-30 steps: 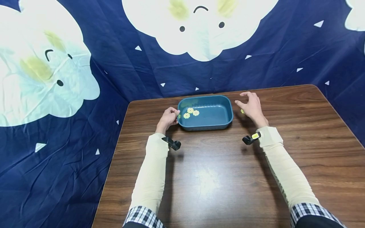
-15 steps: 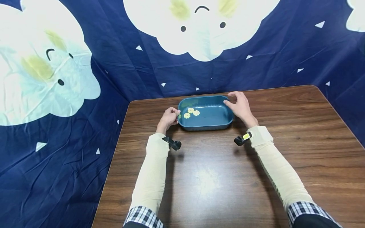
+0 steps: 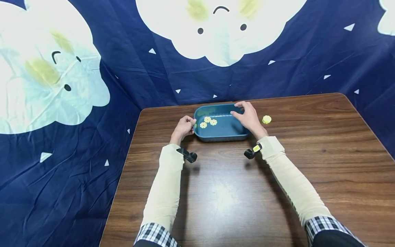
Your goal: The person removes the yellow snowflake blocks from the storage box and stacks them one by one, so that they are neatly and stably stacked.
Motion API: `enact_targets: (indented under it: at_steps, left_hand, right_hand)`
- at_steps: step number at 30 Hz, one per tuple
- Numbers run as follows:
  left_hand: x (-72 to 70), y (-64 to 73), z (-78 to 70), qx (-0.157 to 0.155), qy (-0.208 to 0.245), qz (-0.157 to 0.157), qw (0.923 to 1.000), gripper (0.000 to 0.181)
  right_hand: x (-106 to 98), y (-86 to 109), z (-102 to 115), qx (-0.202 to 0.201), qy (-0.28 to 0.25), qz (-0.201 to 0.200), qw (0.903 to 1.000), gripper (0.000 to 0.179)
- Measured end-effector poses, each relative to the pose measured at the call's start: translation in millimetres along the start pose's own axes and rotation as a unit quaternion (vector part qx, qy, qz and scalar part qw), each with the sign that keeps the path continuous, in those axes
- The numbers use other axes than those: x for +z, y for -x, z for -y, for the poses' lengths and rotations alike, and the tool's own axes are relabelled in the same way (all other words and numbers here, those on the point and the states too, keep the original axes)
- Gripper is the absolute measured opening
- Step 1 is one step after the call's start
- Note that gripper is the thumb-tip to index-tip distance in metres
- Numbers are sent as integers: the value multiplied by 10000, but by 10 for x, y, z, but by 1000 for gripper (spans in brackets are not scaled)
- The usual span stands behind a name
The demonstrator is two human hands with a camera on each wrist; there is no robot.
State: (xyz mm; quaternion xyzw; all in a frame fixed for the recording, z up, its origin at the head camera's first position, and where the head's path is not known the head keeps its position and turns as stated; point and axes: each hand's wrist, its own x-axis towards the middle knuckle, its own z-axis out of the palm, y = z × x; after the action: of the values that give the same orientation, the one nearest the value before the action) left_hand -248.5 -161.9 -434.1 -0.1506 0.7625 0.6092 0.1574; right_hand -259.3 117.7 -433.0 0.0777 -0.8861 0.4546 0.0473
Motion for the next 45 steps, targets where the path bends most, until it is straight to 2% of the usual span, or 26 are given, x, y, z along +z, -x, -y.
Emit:
enact_targets:
  at_steps: [8,26,36,45]
  left_hand:
    - [0,-7,6,-32,1,-33,10000,14]
    - [4,-1,-3,-54,22,1,10000,14]
    - [-7,-4,8,-42,63,-7,10000,15]
    - [-4,-4,1,-75,26,-6,10000,14]
  right_hand:
    - [204,-34,48,76,16,309,9995,43]
    - [532,-152,35,383,528,858,9942,43]
    - [633,-220,58,460,1065,1195,9860,43]
    - [704,-235,135,183,1741,1575,9719,41]
